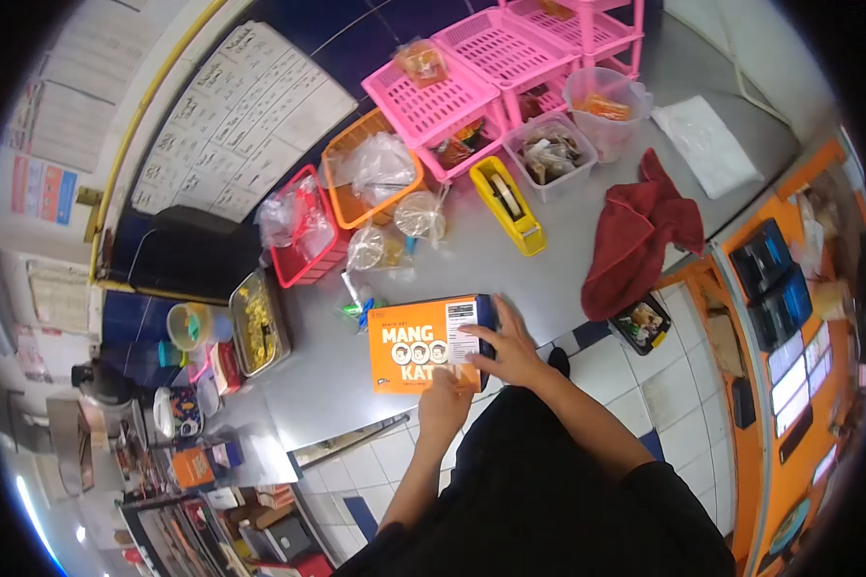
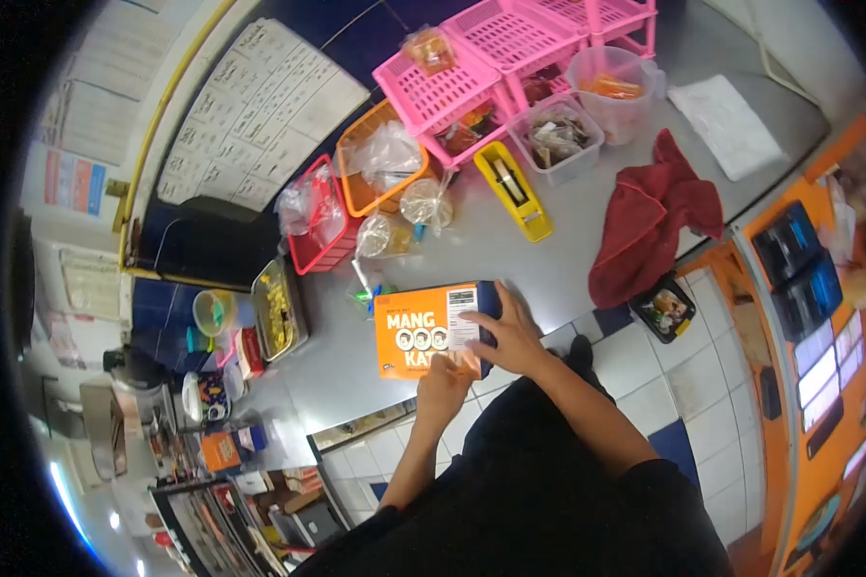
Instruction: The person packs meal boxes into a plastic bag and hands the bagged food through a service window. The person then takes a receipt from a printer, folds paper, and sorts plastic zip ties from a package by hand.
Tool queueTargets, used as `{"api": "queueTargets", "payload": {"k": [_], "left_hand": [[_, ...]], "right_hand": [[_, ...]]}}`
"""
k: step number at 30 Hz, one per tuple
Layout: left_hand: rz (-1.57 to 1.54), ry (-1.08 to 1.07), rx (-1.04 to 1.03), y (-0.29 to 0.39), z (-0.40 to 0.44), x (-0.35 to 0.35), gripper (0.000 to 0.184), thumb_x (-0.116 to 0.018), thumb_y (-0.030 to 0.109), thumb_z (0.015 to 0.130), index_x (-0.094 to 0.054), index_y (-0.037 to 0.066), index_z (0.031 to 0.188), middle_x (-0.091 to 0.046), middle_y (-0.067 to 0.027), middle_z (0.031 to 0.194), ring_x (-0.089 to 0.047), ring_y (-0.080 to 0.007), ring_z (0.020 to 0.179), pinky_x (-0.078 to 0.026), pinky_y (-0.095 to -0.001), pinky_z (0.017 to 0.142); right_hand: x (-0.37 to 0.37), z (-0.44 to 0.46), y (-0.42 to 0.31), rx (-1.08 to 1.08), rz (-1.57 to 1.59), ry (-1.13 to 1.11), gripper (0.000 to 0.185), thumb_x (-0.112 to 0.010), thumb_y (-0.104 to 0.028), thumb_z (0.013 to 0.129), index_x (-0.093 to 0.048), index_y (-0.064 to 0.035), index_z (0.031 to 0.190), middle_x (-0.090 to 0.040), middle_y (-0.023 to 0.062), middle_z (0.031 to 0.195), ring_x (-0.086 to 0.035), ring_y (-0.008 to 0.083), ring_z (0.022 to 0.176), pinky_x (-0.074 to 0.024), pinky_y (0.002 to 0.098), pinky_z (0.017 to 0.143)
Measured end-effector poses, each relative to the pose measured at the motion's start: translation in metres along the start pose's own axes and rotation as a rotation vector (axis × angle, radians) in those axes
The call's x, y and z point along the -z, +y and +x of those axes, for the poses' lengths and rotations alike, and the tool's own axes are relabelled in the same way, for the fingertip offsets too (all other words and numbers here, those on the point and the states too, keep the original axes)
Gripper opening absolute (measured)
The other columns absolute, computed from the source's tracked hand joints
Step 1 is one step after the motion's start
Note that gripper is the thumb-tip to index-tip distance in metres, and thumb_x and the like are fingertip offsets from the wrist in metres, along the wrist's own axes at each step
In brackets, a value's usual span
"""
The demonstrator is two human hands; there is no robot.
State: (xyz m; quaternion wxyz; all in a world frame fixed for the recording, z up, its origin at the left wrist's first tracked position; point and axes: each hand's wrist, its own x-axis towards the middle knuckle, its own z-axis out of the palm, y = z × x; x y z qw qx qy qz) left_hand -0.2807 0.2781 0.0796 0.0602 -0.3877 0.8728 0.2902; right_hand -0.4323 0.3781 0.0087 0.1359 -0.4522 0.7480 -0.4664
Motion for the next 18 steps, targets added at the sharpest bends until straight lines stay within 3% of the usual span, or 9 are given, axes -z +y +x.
{"api": "queueTargets", "payload": {"k": [5,8,10,12,14,15,16,17,18], "left_hand": [[0.115,-0.665,-0.294,0.014,-0.035,0.000,0.040,-0.066,0.044,0.088,-0.060,0.006,0.096,-0.069,-0.0184,0.085,-0.068,-0.0374,0.083,-0.051,-0.0480,0.075],[0.185,-0.852,-0.513,0.035,-0.035,-0.037,0.039,-0.064,0.046,0.090,-0.062,0.007,0.096,-0.070,-0.0170,0.086,-0.068,-0.0373,0.086,-0.052,-0.0468,0.076],[0.297,-0.816,-0.597,0.070,-0.028,-0.047,0.044,-0.065,0.049,0.089,-0.064,0.007,0.101,-0.070,-0.0171,0.082,-0.068,-0.0348,0.077,-0.052,-0.0436,0.072],[0.213,-0.845,-0.664,0.109,-0.016,-0.056,0.042,-0.065,0.046,0.090,-0.064,0.006,0.103,-0.070,-0.0163,0.082,-0.069,-0.0314,0.075,-0.052,-0.0411,0.071],[0.061,-0.850,-0.685,0.135,-0.004,-0.073,0.038,-0.065,0.038,0.092,-0.064,0.003,0.107,-0.070,-0.0131,0.081,-0.068,-0.0203,0.068,-0.051,-0.0334,0.064],[0.072,-0.848,-0.711,0.149,0.000,-0.078,0.038,-0.065,0.038,0.092,-0.064,0.003,0.107,-0.070,-0.0131,0.081,-0.068,-0.0203,0.068,-0.051,-0.0334,0.064],[0.050,-0.880,-0.661,0.164,0.002,-0.083,0.037,-0.064,0.038,0.092,-0.064,0.003,0.107,-0.071,-0.0156,0.085,-0.069,-0.0260,0.076,-0.053,-0.0364,0.071],[0.027,-0.910,-0.607,0.180,0.005,-0.088,0.037,-0.063,0.038,0.092,-0.064,0.004,0.107,-0.072,-0.0182,0.089,-0.071,-0.0317,0.084,-0.054,-0.0394,0.077],[0.039,-0.909,-0.639,0.181,0.015,-0.106,0.036,-0.064,0.035,0.092,-0.064,0.002,0.107,-0.072,-0.0175,0.090,-0.071,-0.0280,0.080,-0.054,-0.0364,0.073]], "right_hand": [[0.020,-0.069,-0.015,-0.188,0.015,-0.155,0.077,-0.074,-0.041,0.080,-0.043,-0.0210,0.148,-0.024,0.0328,0.152,-0.028,0.0497,0.139,-0.0303,0.0509,0.113],[0.061,-0.132,0.001,-0.298,-0.039,-0.121,0.070,-0.072,-0.041,0.084,-0.046,-0.0170,0.145,-0.045,0.0253,0.144,-0.048,0.0373,0.131,-0.0425,0.0424,0.105],[0.115,-0.159,-0.001,-0.679,0.200,-0.298,0.062,-0.068,-0.041,0.088,-0.051,-0.0130,0.141,-0.062,0.0168,0.127,-0.066,0.0296,0.107,-0.0514,0.0398,0.091],[0.154,-0.204,0.030,-0.618,-0.040,0.125,0.057,-0.067,-0.039,0.089,-0.054,-0.0100,0.136,-0.068,0.0142,0.117,-0.070,0.0261,0.086,-0.0541,0.0373,0.079],[0.219,-0.242,0.049,-0.673,-0.200,0.532,0.054,-0.068,-0.036,0.089,-0.055,-0.0102,0.134,-0.068,0.0148,0.114,-0.069,0.0257,0.082,-0.0539,0.0377,0.077],[0.254,-0.263,0.066,-1.003,-0.237,0.604,0.054,-0.068,-0.039,0.087,-0.057,-0.0088,0.131,-0.067,0.0183,0.118,-0.066,0.0374,0.102,-0.0518,0.0432,0.088],[0.287,-0.277,0.063,-1.067,-0.310,0.830,0.060,-0.069,-0.039,0.086,-0.051,-0.0100,0.136,-0.065,0.0192,0.119,-0.066,0.0370,0.097,-0.0519,0.0468,0.084],[0.316,-0.304,0.081,-0.858,-0.546,0.992,0.067,-0.067,-0.039,0.088,-0.042,-0.0110,0.143,-0.063,0.0218,0.119,-0.067,0.0383,0.091,-0.0523,0.0504,0.079],[0.348,-0.316,0.084,-0.959,-0.645,1.046,0.072,-0.068,-0.037,0.087,-0.036,-0.0115,0.147,-0.061,0.0221,0.116,-0.066,0.0392,0.089,-0.0528,0.0495,0.077]]}}
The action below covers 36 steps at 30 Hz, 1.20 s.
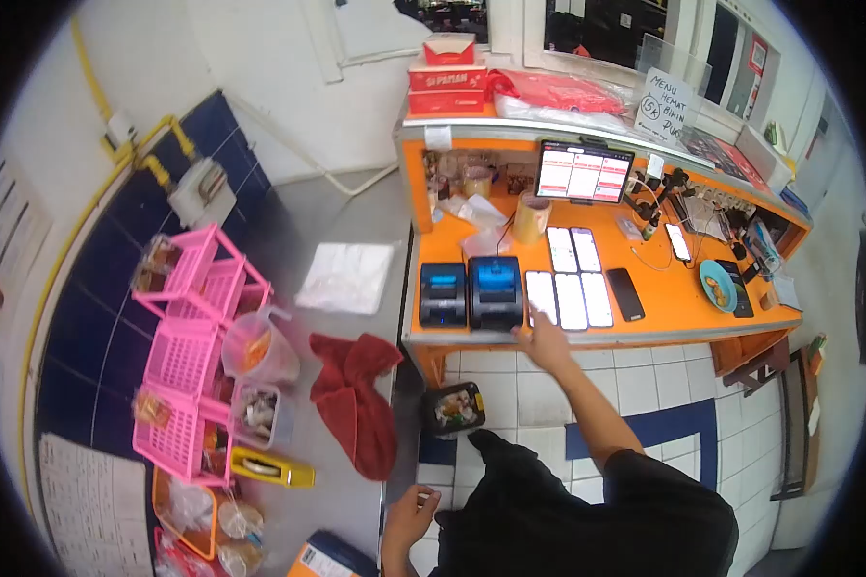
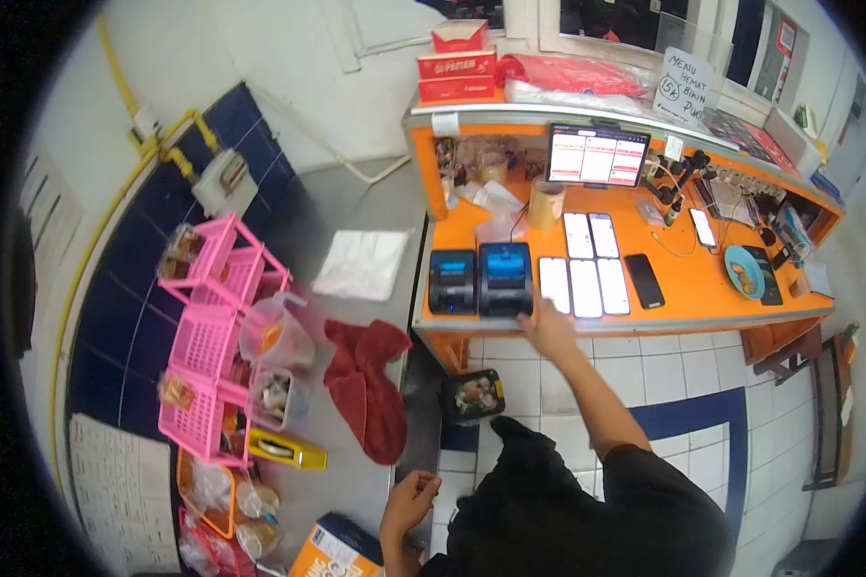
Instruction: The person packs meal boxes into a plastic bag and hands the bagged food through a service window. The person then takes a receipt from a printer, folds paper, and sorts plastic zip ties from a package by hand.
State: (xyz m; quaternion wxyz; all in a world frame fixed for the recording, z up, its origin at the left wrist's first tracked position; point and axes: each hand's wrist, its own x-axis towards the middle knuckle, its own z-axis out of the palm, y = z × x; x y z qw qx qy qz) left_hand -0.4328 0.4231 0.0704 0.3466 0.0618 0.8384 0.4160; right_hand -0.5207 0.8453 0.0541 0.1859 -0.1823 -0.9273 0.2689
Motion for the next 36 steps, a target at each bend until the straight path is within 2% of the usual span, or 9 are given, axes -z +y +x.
{"api": "queueTargets", "payload": {"k": [3,8,15,24,27,29,31,33,36], "left_hand": [[-0.118,-0.027,0.043,0.025,0.034,-0.006,0.036,-0.065,0.034,0.093,-0.064,0.002,0.109,-0.072,-0.0167,0.092,-0.071,-0.0246,0.079,-0.054,-0.0332,0.070],[-0.049,0.054,-0.017,0.066,0.087,-0.040,0.041,-0.064,0.036,0.093,-0.063,0.002,0.116,-0.071,-0.0166,0.096,-0.071,-0.0233,0.083,-0.054,-0.0307,0.069],[-0.093,-0.017,-0.033,0.141,0.110,-0.055,0.041,-0.062,0.036,0.096,-0.060,0.004,0.122,-0.070,-0.0130,0.095,-0.066,-0.0153,0.071,-0.051,-0.0300,0.063],[-0.132,0.060,0.061,0.142,0.109,-0.043,0.040,-0.064,0.035,0.093,-0.061,0.005,0.120,-0.071,-0.0139,0.094,-0.068,-0.0230,0.075,-0.053,-0.0348,0.069],[-0.012,0.310,0.085,0.092,0.128,-0.047,0.046,-0.068,0.039,0.089,-0.062,0.007,0.120,-0.069,-0.0180,0.098,-0.067,-0.0319,0.088,-0.051,-0.0412,0.083],[0.339,0.799,0.117,0.050,0.147,-0.047,0.052,-0.071,0.041,0.085,-0.060,0.010,0.124,-0.065,-0.0208,0.113,-0.059,-0.0382,0.109,-0.044,-0.0457,0.096],[0.655,1.217,0.468,0.074,0.155,-0.034,0.060,-0.074,0.042,0.081,-0.056,0.012,0.129,-0.057,-0.0214,0.127,-0.050,-0.0412,0.120,-0.039,-0.0496,0.102],[0.681,1.185,0.563,0.055,0.158,-0.027,0.060,-0.073,0.040,0.081,-0.054,0.012,0.130,-0.056,-0.0197,0.127,-0.051,-0.0406,0.119,-0.041,-0.0499,0.099],[0.686,1.087,0.563,0.022,0.164,-0.028,0.056,-0.072,0.036,0.083,-0.054,0.012,0.130,-0.057,-0.0174,0.121,-0.052,-0.0390,0.116,-0.046,-0.0498,0.093]], "right_hand": [[0.041,0.078,0.031,-0.141,-0.185,0.115,0.084,-0.066,-0.032,0.089,-0.018,-0.0146,0.155,-0.057,0.0238,0.112,-0.064,0.0414,0.089,-0.0536,0.0508,0.072],[0.062,0.171,0.073,-0.177,-0.301,0.129,0.088,-0.067,-0.026,0.089,-0.012,-0.0173,0.157,-0.057,0.0215,0.103,-0.067,0.0366,0.085,-0.0559,0.0476,0.068],[0.055,0.230,0.091,-0.182,-0.248,0.181,0.088,-0.067,-0.028,0.089,-0.013,-0.0189,0.157,-0.054,0.0204,0.108,-0.067,0.0354,0.084,-0.0559,0.0466,0.065],[0.034,0.213,0.080,0.050,-0.030,0.417,0.078,-0.065,-0.024,0.090,-0.023,-0.0165,0.155,-0.057,0.0201,0.110,-0.065,0.0374,0.089,-0.0545,0.0455,0.073],[0.013,0.188,0.036,0.074,0.103,0.226,0.071,-0.064,-0.023,0.091,-0.031,-0.0145,0.152,-0.059,0.0201,0.113,-0.064,0.0366,0.095,-0.0524,0.0445,0.075],[-0.010,0.180,0.000,0.228,0.188,0.083,0.056,-0.065,-0.022,0.090,-0.046,-0.0093,0.141,-0.063,0.0190,0.108,-0.064,0.0349,0.095,-0.0514,0.0436,0.079],[-0.032,0.179,-0.043,0.355,0.283,-0.121,0.039,-0.064,-0.019,0.090,-0.058,-0.0057,0.126,-0.066,0.0190,0.103,-0.064,0.0358,0.095,-0.0507,0.0447,0.081],[-0.068,0.185,-0.085,0.653,0.359,-0.137,0.027,-0.062,-0.016,0.090,-0.062,-0.0040,0.114,-0.068,0.0188,0.097,-0.064,0.0366,0.094,-0.0502,0.0461,0.082],[-0.131,0.206,-0.150,0.744,0.465,-0.353,0.021,-0.060,-0.015,0.091,-0.063,-0.0026,0.107,-0.068,0.0201,0.097,-0.065,0.0379,0.092,-0.0501,0.0469,0.081]]}}
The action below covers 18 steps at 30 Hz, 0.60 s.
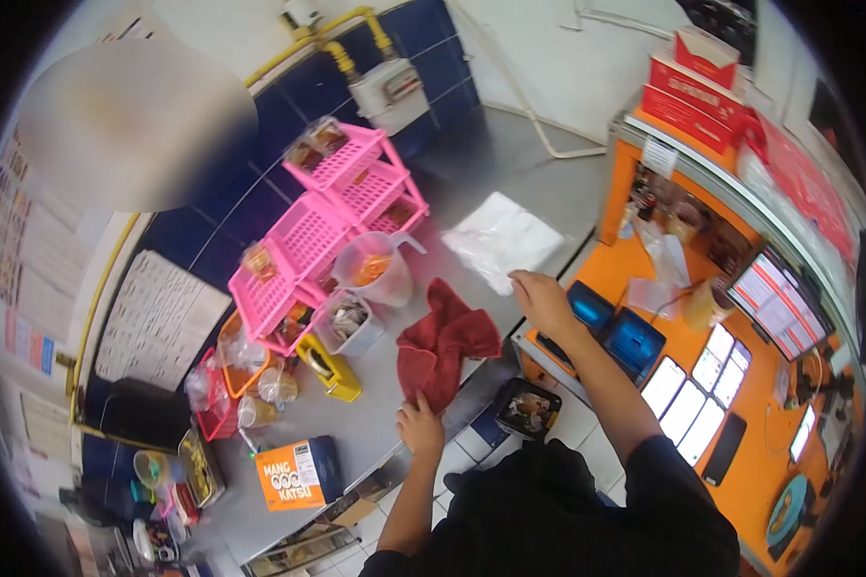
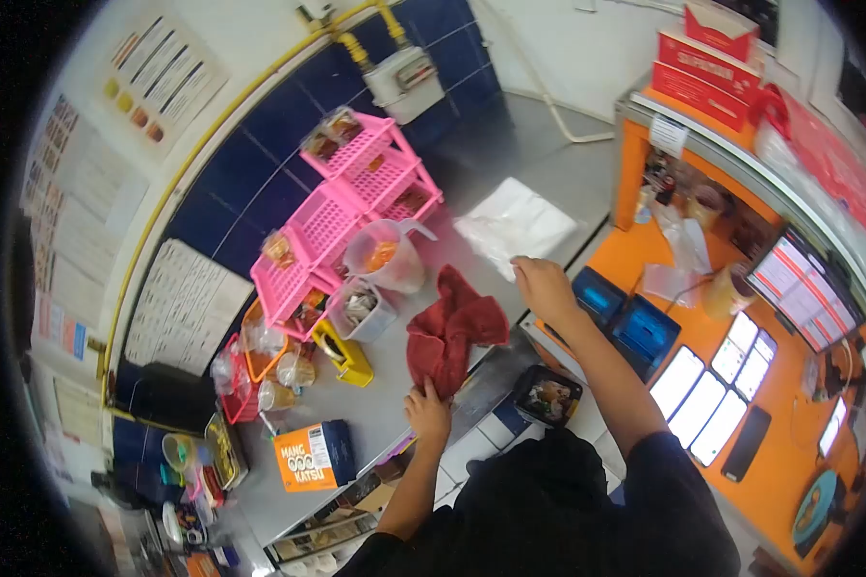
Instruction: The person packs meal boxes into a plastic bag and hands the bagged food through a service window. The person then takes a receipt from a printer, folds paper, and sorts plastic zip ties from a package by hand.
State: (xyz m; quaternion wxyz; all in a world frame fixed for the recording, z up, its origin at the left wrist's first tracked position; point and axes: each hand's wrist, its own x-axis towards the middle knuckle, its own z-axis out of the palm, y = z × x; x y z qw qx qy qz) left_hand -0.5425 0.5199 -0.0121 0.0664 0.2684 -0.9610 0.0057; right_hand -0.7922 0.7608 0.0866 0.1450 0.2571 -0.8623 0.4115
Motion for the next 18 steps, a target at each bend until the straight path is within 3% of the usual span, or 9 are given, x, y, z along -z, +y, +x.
{"api": "queueTargets", "payload": {"k": [3,5,7,8,9,10,12,14,18], "left_hand": [[-0.139,-0.059,-0.070,-0.013,-0.016,-0.011,0.039,-0.066,0.028,0.088,-0.057,0.010,0.121,-0.060,-0.0184,0.102,-0.060,-0.0398,0.103,-0.051,-0.0509,0.083],[-0.263,-0.178,0.019,-0.014,-0.035,-0.004,0.033,-0.063,0.030,0.090,-0.058,0.006,0.112,-0.063,-0.0224,0.097,-0.063,-0.0445,0.091,-0.051,-0.0533,0.081],[-0.391,-0.354,-0.089,-0.044,-0.061,-0.017,0.031,-0.060,0.029,0.091,-0.062,0.003,0.108,-0.066,-0.0256,0.096,-0.063,-0.0478,0.088,-0.052,-0.0489,0.081],[-0.700,-0.453,-0.002,-0.035,-0.066,0.028,0.032,-0.060,0.028,0.090,-0.066,0.002,0.106,-0.069,-0.0249,0.100,-0.066,-0.0438,0.091,-0.053,-0.0424,0.080],[-1.024,-0.522,0.254,-0.041,-0.081,0.031,0.041,-0.061,0.025,0.088,-0.068,-0.004,0.116,-0.071,-0.0160,0.108,-0.067,-0.0285,0.100,-0.050,-0.0358,0.090],[-1.391,-0.439,0.472,-0.043,-0.095,0.040,0.044,-0.064,0.027,0.085,-0.069,-0.004,0.116,-0.069,-0.0089,0.111,-0.064,-0.0207,0.099,-0.049,-0.0332,0.090],[-1.629,-0.429,0.630,-0.046,-0.103,0.072,0.046,-0.063,0.030,0.086,-0.066,-0.003,0.118,-0.068,-0.0089,0.110,-0.063,-0.0214,0.100,-0.049,-0.0334,0.090],[-1.754,-0.445,0.606,-0.041,-0.086,0.095,0.049,-0.062,0.032,0.086,-0.063,-0.002,0.121,-0.067,-0.0089,0.109,-0.063,-0.0220,0.101,-0.048,-0.0336,0.089],[-1.914,-0.552,0.196,-0.023,-0.013,0.142,0.054,-0.061,0.037,0.087,-0.057,0.001,0.127,-0.066,-0.0089,0.107,-0.061,-0.0233,0.102,-0.047,-0.0340,0.088]], "right_hand": [[-0.057,0.059,0.000,-0.010,0.045,-0.146,0.019,-0.056,-0.014,0.091,-0.065,-0.0030,0.104,-0.069,0.0202,0.099,-0.066,0.0376,0.092,-0.0504,0.0482,0.081],[-0.089,0.086,0.014,-0.109,-0.120,-0.244,0.031,-0.055,-0.016,0.091,-0.064,-0.0050,0.118,-0.068,0.0195,0.111,-0.065,0.0351,0.104,-0.0498,0.0440,0.091],[-0.105,0.102,0.025,-0.107,-0.115,-0.371,0.037,-0.060,-0.022,0.088,-0.064,-0.0094,0.122,-0.067,0.0178,0.119,-0.063,0.0337,0.111,-0.0487,0.0444,0.096],[-0.099,0.114,0.020,-0.084,-0.129,-0.404,0.038,-0.063,-0.027,0.086,-0.066,-0.0125,0.121,-0.066,0.0162,0.122,-0.062,0.0322,0.114,-0.0484,0.0442,0.097],[-0.080,0.118,0.009,0.036,-0.103,-0.247,0.032,-0.063,-0.029,0.087,-0.069,-0.0130,0.114,-0.069,0.0154,0.115,-0.065,0.0334,0.107,-0.0493,0.0444,0.095],[-0.059,0.122,-0.003,0.079,-0.006,-0.124,0.026,-0.063,-0.032,0.088,-0.071,-0.0104,0.100,-0.071,0.0152,0.098,-0.068,0.0356,0.092,-0.0504,0.0458,0.086],[0.002,0.128,-0.030,0.109,-0.002,-0.044,0.032,-0.059,-0.040,0.092,-0.065,-0.0096,0.084,-0.068,0.0136,0.082,-0.065,0.0355,0.081,-0.0461,0.0512,0.080],[0.061,0.126,-0.039,0.234,-0.027,0.276,0.029,-0.061,-0.036,0.092,-0.065,-0.0091,0.082,-0.066,0.0105,0.076,-0.063,0.0331,0.079,-0.0429,0.0502,0.081],[0.204,0.102,-0.031,0.174,-0.309,0.714,0.022,-0.063,-0.028,0.092,-0.066,-0.0080,0.085,-0.065,0.0117,0.078,-0.060,0.0342,0.077,-0.0449,0.0458,0.081]]}}
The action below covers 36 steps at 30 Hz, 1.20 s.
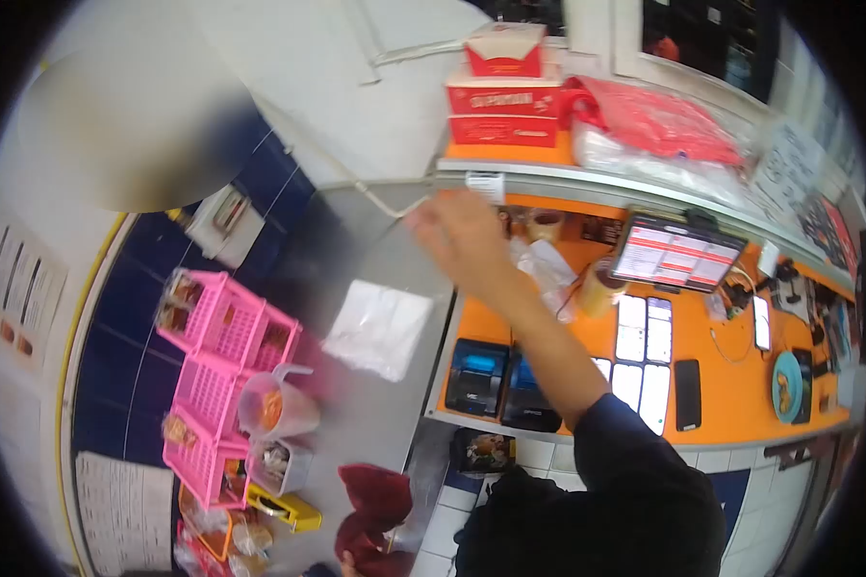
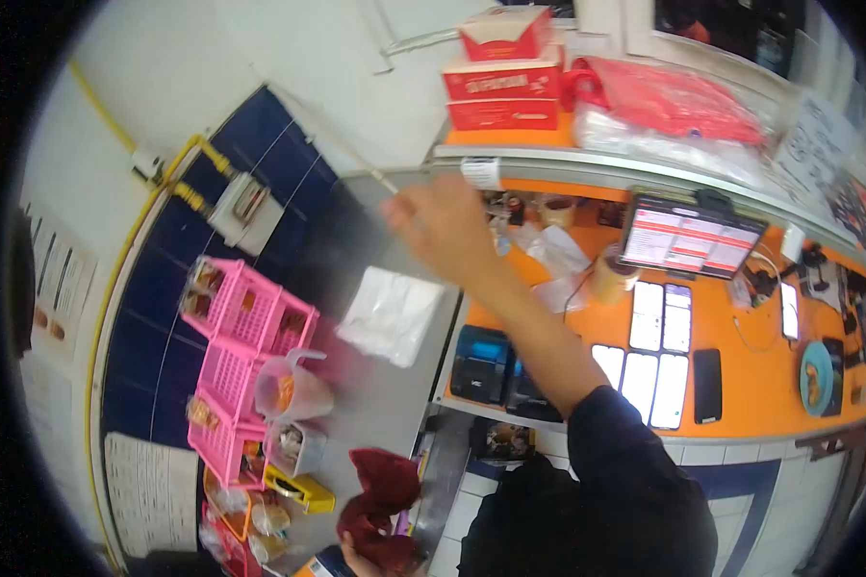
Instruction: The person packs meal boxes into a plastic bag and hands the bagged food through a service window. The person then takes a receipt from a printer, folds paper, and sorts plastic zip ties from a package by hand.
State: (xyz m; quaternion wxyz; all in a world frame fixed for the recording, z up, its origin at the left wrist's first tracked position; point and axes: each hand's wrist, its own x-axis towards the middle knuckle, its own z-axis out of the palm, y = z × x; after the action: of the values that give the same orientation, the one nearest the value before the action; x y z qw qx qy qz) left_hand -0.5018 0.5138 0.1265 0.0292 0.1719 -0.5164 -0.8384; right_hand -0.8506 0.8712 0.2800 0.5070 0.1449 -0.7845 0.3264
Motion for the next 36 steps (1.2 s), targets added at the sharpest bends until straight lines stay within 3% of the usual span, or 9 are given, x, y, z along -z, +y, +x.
{"api": "queueTargets", "payload": {"k": [4,5,8,9,11,18,23,31,36], "left_hand": [[0.017,-0.287,-0.183,0.069,0.058,-0.056,0.057,-0.060,0.040,0.089,-0.054,0.002,0.130,-0.063,-0.0103,0.112,-0.058,-0.0252,0.108,-0.046,-0.0355,0.091],[0.020,-0.333,-0.225,0.084,0.072,-0.074,0.057,-0.061,0.041,0.090,-0.054,0.002,0.131,-0.062,-0.0109,0.115,-0.056,-0.0259,0.111,-0.045,-0.0362,0.093],[0.263,0.048,-0.351,0.075,0.124,-0.061,0.057,-0.060,0.040,0.093,-0.053,0.000,0.133,-0.059,-0.0127,0.125,-0.055,-0.0256,0.115,-0.043,-0.0363,0.097],[0.560,0.041,-0.265,0.071,0.134,-0.064,0.054,-0.060,0.037,0.094,-0.053,-0.002,0.131,-0.059,-0.0144,0.126,-0.054,-0.0260,0.117,-0.041,-0.0362,0.101],[0.930,0.046,-0.219,0.044,0.155,-0.062,0.055,-0.061,0.035,0.096,-0.052,-0.004,0.133,-0.057,-0.0159,0.130,-0.053,-0.0259,0.120,-0.037,-0.0359,0.106],[0.714,-0.314,0.175,-0.059,0.078,-0.070,0.047,-0.061,0.027,0.098,-0.052,-0.001,0.135,-0.060,-0.0115,0.127,-0.057,-0.0180,0.112,-0.044,-0.0325,0.097],[0.596,-0.241,0.357,-0.077,0.029,-0.039,0.045,-0.060,0.028,0.099,-0.053,0.001,0.134,-0.062,-0.0108,0.124,-0.063,-0.0197,0.107,-0.048,-0.0327,0.092],[0.560,-0.063,0.316,-0.086,0.010,-0.004,0.039,-0.060,0.023,0.099,-0.055,0.000,0.130,-0.064,-0.0111,0.120,-0.064,-0.0192,0.100,-0.049,-0.0317,0.088],[0.701,-0.213,0.194,-0.081,0.010,-0.023,0.035,-0.060,0.022,0.099,-0.059,-0.001,0.125,-0.066,-0.0096,0.116,-0.064,-0.0169,0.099,-0.048,-0.0310,0.089]], "right_hand": [[0.136,0.046,0.064,-0.388,-0.179,0.095,0.025,-0.057,-0.026,0.097,-0.064,-0.0012,0.098,-0.067,0.0148,0.079,-0.066,0.0318,0.078,-0.0482,0.0407,0.072],[0.163,0.047,0.100,-0.274,-0.338,0.157,0.030,-0.056,-0.029,0.098,-0.062,0.0001,0.095,-0.067,0.0180,0.079,-0.066,0.0345,0.075,-0.0482,0.0429,0.069],[0.241,0.058,0.190,-0.384,-0.718,-0.137,0.024,-0.063,-0.026,0.089,-0.067,-0.0015,0.087,-0.068,0.0223,0.085,-0.066,0.0392,0.080,-0.0497,0.0476,0.072],[0.259,0.058,0.217,-0.380,-0.726,-0.126,0.024,-0.063,-0.026,0.089,-0.067,-0.0015,0.087,-0.068,0.0223,0.085,-0.066,0.0392,0.080,-0.0497,0.0476,0.072],[0.283,0.056,0.259,-0.319,-0.668,-0.656,0.019,-0.064,-0.020,0.083,-0.069,-0.0020,0.084,-0.069,0.0208,0.086,-0.067,0.0376,0.081,-0.0502,0.0466,0.073],[0.277,0.089,0.250,-0.658,-0.763,-1.167,0.014,-0.062,-0.014,0.076,-0.070,-0.0079,0.085,-0.069,0.0138,0.081,-0.062,0.0235,0.072,-0.0488,0.0389,0.066],[0.283,0.081,0.293,-0.356,-0.733,-1.241,0.021,-0.060,-0.014,0.077,-0.072,-0.0094,0.094,-0.072,0.0097,0.087,-0.063,0.0212,0.073,-0.0504,0.0372,0.068],[0.299,0.098,0.271,-0.635,-0.361,-0.918,0.014,-0.060,-0.013,0.085,-0.064,-0.0019,0.078,-0.061,0.0058,0.069,-0.055,0.0141,0.065,-0.0451,0.0321,0.062],[0.302,0.150,0.204,-0.418,0.024,-0.159,0.035,-0.054,-0.035,0.101,-0.055,-0.0088,0.079,-0.052,-0.0044,0.072,-0.047,0.0082,0.068,-0.0394,0.0270,0.062]]}}
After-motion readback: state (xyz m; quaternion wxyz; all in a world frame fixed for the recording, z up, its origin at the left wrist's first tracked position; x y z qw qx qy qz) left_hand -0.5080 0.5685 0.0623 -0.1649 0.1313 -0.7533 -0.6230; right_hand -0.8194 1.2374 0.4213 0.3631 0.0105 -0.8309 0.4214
